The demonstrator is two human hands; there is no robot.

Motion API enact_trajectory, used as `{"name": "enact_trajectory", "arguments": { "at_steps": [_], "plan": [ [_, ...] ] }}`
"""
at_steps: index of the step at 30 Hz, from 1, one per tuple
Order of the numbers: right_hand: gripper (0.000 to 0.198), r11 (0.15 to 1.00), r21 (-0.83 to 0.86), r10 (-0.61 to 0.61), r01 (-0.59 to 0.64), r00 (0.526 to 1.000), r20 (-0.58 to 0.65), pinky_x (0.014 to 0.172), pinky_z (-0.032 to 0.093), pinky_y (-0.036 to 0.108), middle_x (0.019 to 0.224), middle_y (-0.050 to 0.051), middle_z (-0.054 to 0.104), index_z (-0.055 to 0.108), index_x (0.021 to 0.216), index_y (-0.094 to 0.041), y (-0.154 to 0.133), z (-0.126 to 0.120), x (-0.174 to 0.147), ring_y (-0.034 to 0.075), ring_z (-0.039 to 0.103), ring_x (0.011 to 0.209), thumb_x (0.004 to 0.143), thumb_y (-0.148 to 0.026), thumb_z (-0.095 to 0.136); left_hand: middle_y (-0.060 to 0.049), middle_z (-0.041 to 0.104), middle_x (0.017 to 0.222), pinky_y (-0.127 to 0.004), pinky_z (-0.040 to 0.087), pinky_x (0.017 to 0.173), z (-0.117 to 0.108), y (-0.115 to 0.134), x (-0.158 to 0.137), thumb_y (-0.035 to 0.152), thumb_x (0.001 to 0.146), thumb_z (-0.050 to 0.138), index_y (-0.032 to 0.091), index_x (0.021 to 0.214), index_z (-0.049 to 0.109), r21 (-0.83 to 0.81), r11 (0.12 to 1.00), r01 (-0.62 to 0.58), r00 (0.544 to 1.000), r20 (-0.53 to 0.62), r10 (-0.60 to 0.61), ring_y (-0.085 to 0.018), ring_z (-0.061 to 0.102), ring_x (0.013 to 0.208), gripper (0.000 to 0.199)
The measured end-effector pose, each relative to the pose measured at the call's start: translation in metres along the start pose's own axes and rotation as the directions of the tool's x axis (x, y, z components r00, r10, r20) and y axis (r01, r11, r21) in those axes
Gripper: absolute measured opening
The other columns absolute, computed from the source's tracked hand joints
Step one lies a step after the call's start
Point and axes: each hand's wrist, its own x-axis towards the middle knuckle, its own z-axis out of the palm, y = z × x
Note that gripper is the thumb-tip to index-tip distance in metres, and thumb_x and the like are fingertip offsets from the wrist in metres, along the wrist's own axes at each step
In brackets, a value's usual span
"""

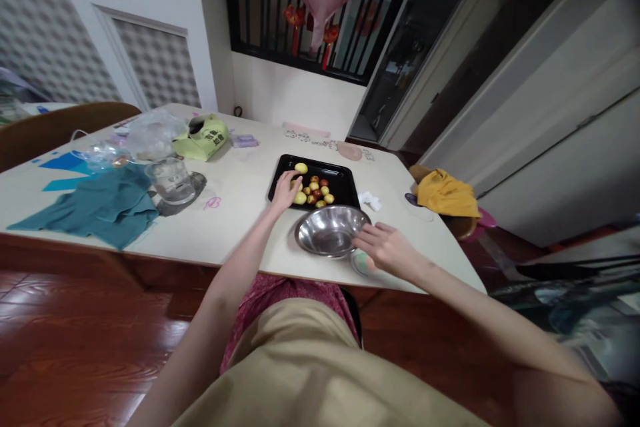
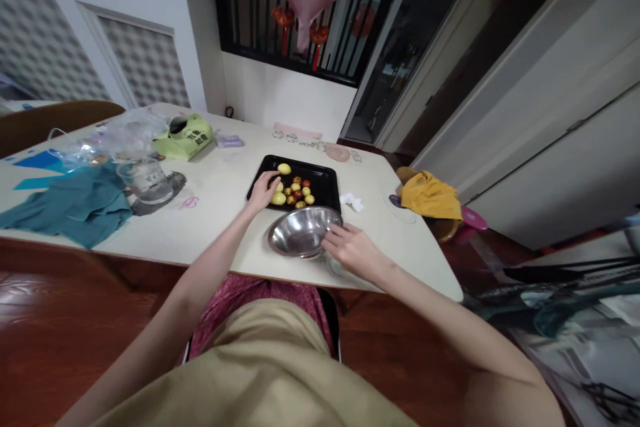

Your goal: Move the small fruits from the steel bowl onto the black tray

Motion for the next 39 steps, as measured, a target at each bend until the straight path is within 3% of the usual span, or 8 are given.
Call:
{"name": "enact_trajectory", "arguments": {
  "at_steps": [9,13,17,22,26,30,35,39],
  "plan": [
    [0.031,0.983,0.145,-0.105,0.116,0.991,-0.085,0.081,0.052,0.037,0.102,0.007,0.081,0.075,0.111,-0.024,-0.014,0.054,-0.002,0.022,0.069,0.093,0.107,-0.015,0.046,-0.012,0.069,0.131,-0.043,0.055,0.111,-0.018,0.014,-0.003,0.043,0.107,0.05,0.021,0.124,0.071,-0.051,0.999,0.019,0.999,-0.034,-0.021,-0.026,0.067,0.122,0.034],
    [0.026,0.931,0.331,-0.115,0.155,0.984,-0.138,0.087,0.053,0.039,0.102,0.009,0.08,0.074,0.111,-0.022,0.003,0.056,0.0,0.024,0.071,0.097,0.107,-0.041,0.058,-0.012,0.068,0.129,-0.041,0.058,0.105,-0.017,0.025,-0.006,0.044,0.108,0.048,0.02,0.122,0.071,-0.084,0.996,-0.013,0.999,-0.038,0.01,-0.025,0.067,0.12,0.036],
    [0.035,0.92,0.393,0.086,-0.009,0.98,-0.179,0.088,0.053,0.04,0.104,0.012,0.078,0.074,0.113,-0.019,0.031,0.058,0.02,0.025,0.07,0.098,0.109,-0.046,0.053,-0.013,0.069,0.126,-0.04,0.058,0.104,-0.017,0.036,-0.008,0.044,0.108,0.047,0.019,0.119,0.072,-0.062,0.996,-0.062,0.997,-0.04,0.06,-0.025,0.067,0.12,0.037],
    [0.03,0.865,0.354,0.425,-0.355,0.894,-0.14,0.096,0.054,0.041,0.119,0.013,0.074,0.073,0.12,-0.021,0.074,0.087,0.064,0.027,0.068,0.109,0.109,-0.027,0.045,-0.011,0.072,0.125,-0.044,0.051,0.114,-0.023,0.053,-0.016,0.042,0.11,0.044,0.021,0.118,0.072,0.035,0.985,-0.167,0.986,0.012,0.166,-0.026,0.065,0.126,0.036],
    [0.031,0.849,0.339,0.434,-0.406,0.901,-0.009,0.093,0.056,0.035,0.128,0.012,0.069,0.069,0.13,-0.02,0.092,0.112,0.094,0.025,0.066,0.114,0.105,-0.021,0.051,-0.011,0.074,0.121,-0.046,0.051,0.114,-0.028,0.059,-0.023,0.043,0.11,0.044,0.022,0.113,0.075,0.029,0.967,-0.252,0.966,0.065,0.25,-0.026,0.065,0.125,0.037],
    [0.025,0.838,0.304,0.453,-0.452,0.888,0.072,0.082,0.053,0.028,0.123,0.01,0.069,0.07,0.126,-0.021,0.091,0.123,0.108,0.022,0.068,0.106,0.105,-0.025,0.056,-0.012,0.075,0.119,-0.048,0.052,0.112,-0.03,0.06,-0.024,0.045,0.11,0.043,0.022,0.11,0.076,0.03,0.97,-0.24,0.969,0.075,0.237,-0.026,0.066,0.123,0.04],
    [0.038,0.795,0.301,0.519,-0.526,0.848,0.111,0.084,0.052,0.029,0.126,0.011,0.068,0.065,0.134,-0.02,0.09,0.125,0.103,0.024,0.069,0.106,0.096,-0.02,0.068,-0.011,0.076,0.115,-0.048,0.052,0.112,-0.031,0.061,-0.023,0.046,0.11,0.046,0.022,0.104,0.077,-0.001,0.964,-0.267,0.96,0.084,0.266,-0.026,0.067,0.121,0.04],
    [0.032,0.773,0.366,0.521,-0.518,0.848,0.099,0.091,0.052,0.031,0.12,0.012,0.069,0.067,0.126,-0.017,0.093,0.125,0.091,0.024,0.068,0.105,0.094,-0.016,0.068,-0.01,0.078,0.108,-0.05,0.052,0.112,-0.031,0.063,-0.023,0.047,0.109,0.048,0.023,0.1,0.078,-0.046,0.957,-0.287,0.947,0.134,0.291,-0.027,0.069,0.117,0.04]
  ]
}}
